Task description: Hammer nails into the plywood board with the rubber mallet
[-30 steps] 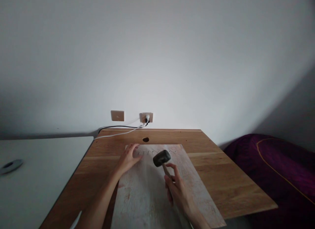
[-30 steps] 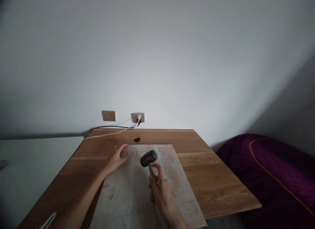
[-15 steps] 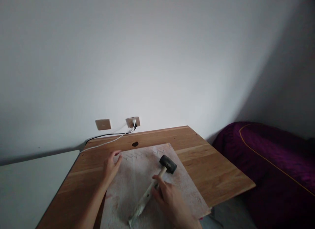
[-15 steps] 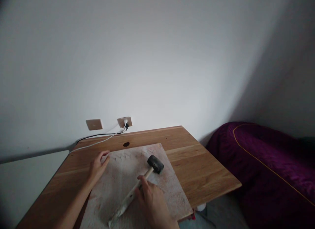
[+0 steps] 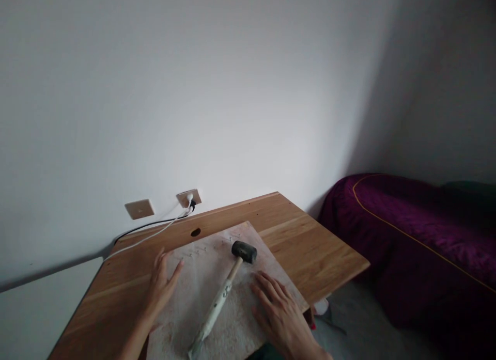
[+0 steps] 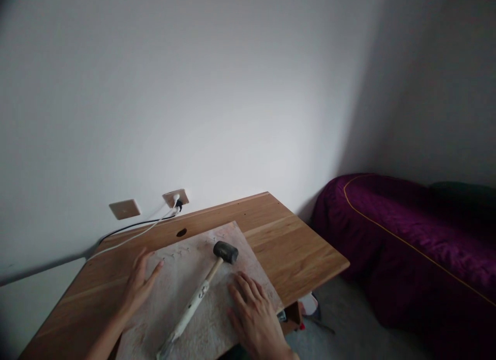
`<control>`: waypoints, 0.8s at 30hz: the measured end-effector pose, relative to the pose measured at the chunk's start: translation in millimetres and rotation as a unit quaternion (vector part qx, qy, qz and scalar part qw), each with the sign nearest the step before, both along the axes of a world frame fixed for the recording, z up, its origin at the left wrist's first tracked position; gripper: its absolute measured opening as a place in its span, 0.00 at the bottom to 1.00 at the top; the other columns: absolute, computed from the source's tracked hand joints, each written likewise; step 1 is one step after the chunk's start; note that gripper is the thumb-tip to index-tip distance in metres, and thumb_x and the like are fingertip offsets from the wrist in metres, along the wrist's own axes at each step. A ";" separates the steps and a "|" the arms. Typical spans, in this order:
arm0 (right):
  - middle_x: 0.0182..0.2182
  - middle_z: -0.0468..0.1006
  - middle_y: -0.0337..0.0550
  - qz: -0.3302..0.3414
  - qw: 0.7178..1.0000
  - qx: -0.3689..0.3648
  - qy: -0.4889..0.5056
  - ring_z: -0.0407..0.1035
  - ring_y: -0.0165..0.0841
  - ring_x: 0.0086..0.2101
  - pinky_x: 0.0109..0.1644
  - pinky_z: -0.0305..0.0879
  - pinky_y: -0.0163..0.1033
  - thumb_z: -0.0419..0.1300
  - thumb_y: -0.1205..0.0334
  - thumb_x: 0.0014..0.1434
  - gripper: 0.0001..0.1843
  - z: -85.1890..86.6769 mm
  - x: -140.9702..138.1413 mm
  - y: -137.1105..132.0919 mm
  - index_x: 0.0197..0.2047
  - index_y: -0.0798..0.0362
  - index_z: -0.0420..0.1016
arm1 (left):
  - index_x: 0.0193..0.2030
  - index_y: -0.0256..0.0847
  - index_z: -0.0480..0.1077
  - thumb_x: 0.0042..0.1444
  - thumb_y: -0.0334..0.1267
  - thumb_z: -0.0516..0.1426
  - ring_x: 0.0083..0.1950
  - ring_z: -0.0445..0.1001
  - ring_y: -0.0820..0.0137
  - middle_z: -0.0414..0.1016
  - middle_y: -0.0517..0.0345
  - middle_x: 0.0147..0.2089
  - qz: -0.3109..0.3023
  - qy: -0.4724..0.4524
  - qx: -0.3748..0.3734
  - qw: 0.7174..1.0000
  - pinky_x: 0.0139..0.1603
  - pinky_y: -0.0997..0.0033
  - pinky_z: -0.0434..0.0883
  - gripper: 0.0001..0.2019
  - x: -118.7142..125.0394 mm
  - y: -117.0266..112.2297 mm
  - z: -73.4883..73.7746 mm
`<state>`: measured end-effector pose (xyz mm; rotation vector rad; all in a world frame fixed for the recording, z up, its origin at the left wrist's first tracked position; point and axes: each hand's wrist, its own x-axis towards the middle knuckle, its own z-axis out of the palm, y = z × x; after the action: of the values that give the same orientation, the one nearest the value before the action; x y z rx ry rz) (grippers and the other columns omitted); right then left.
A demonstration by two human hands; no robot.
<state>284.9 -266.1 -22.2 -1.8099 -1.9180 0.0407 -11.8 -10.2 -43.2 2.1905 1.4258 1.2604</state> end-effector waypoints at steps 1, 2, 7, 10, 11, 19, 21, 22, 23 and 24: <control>0.69 0.68 0.49 0.005 1.000 -0.004 0.015 0.60 0.46 0.69 0.71 0.61 0.54 0.56 0.55 0.72 0.24 4.2 8.0 -1.6 0.69 0.45 0.70 | 0.58 0.44 0.66 0.63 0.59 0.52 0.73 0.62 0.51 0.64 0.45 0.69 -0.008 0.002 -0.006 1.000 0.73 0.41 0.61 0.25 8.4 -4.3 -0.3; 0.69 0.68 0.48 0.012 1.000 -0.007 0.028 0.59 0.46 0.69 0.72 0.60 0.54 0.55 0.54 0.72 0.24 7.4 18.0 -3.8 0.69 0.45 0.70 | 0.58 0.44 0.66 0.64 0.58 0.52 0.73 0.62 0.51 0.64 0.45 0.69 -0.014 0.006 -0.009 1.000 0.73 0.41 0.61 0.24 18.1 -8.2 -0.8; 0.66 0.73 0.51 -0.009 0.997 -0.008 0.082 0.65 0.48 0.66 0.69 0.64 0.57 0.54 0.53 0.73 0.21 4.8 88.1 -14.0 0.63 0.45 0.78 | 0.57 0.42 0.68 0.67 0.54 0.51 0.74 0.60 0.49 0.66 0.40 0.68 -0.022 0.058 0.043 0.997 0.74 0.36 0.56 0.21 87.6 -23.2 -4.9; 0.62 0.77 0.51 -0.021 0.993 0.030 0.116 0.69 0.52 0.63 0.67 0.66 0.59 0.55 0.56 0.70 0.20 -5.3 139.3 -15.4 0.60 0.46 0.81 | 0.55 0.39 0.69 0.68 0.50 0.50 0.72 0.63 0.47 0.68 0.37 0.67 -0.015 0.076 0.053 0.996 0.72 0.32 0.56 0.19 141.8 -31.4 -6.4; 0.60 0.79 0.50 -0.026 0.990 0.043 0.134 0.71 0.53 0.61 0.66 0.68 0.61 0.58 0.56 0.68 0.19 -7.7 156.3 -15.1 0.59 0.44 0.82 | 0.54 0.39 0.70 0.68 0.49 0.51 0.71 0.63 0.47 0.69 0.38 0.66 -0.012 0.081 0.057 0.995 0.72 0.32 0.56 0.18 160.6 -34.3 -6.3; 0.50 0.85 0.49 -0.103 0.970 0.083 0.202 0.78 0.56 0.53 0.62 0.71 0.60 0.62 0.52 0.59 0.14 6.6 244.0 -5.2 0.45 0.41 0.87 | 0.48 0.41 0.72 0.70 0.40 0.51 0.68 0.66 0.49 0.72 0.37 0.62 -0.045 0.017 0.082 0.995 0.71 0.28 0.52 0.10 272.8 -43.4 1.3; 0.48 0.86 0.47 -0.119 0.969 0.093 0.197 0.79 0.55 0.51 0.60 0.72 0.60 0.62 0.49 0.59 0.13 9.6 247.4 -5.3 0.43 0.38 0.86 | 0.48 0.43 0.72 0.70 0.40 0.50 0.68 0.66 0.50 0.73 0.39 0.61 -0.076 -0.004 0.080 0.994 0.71 0.30 0.52 0.10 273.4 -40.4 2.4; 0.47 0.86 0.47 -0.129 0.967 0.105 0.194 0.79 0.55 0.50 0.59 0.71 0.60 0.62 0.48 0.59 0.13 10.3 246.3 -6.5 0.42 0.37 0.86 | 0.49 0.43 0.72 0.71 0.40 0.50 0.67 0.67 0.51 0.73 0.40 0.60 -0.094 -0.013 0.077 0.993 0.71 0.31 0.53 0.10 267.3 -38.1 3.0; 0.46 0.86 0.48 -0.141 0.964 0.121 0.191 0.78 0.55 0.49 0.58 0.71 0.62 0.61 0.46 0.59 0.13 10.9 243.3 -8.1 0.41 0.36 0.85 | 0.49 0.43 0.71 0.71 0.41 0.49 0.67 0.67 0.52 0.73 0.41 0.60 -0.112 -0.020 0.074 0.991 0.71 0.34 0.55 0.11 257.0 -35.3 3.9; 0.44 0.85 0.50 -0.152 0.960 0.141 0.189 0.77 0.56 0.49 0.58 0.70 0.64 0.60 0.45 0.59 0.13 11.7 237.8 -9.9 0.41 0.36 0.84 | 0.50 0.43 0.72 0.71 0.42 0.50 0.66 0.68 0.53 0.72 0.42 0.60 -0.141 -0.017 0.072 0.987 0.71 0.37 0.58 0.11 242.7 -31.8 5.1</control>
<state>522.8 -276.0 -10.4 -1.7343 -1.2996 0.0063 230.9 -42.0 -38.1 2.3489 0.9943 1.3247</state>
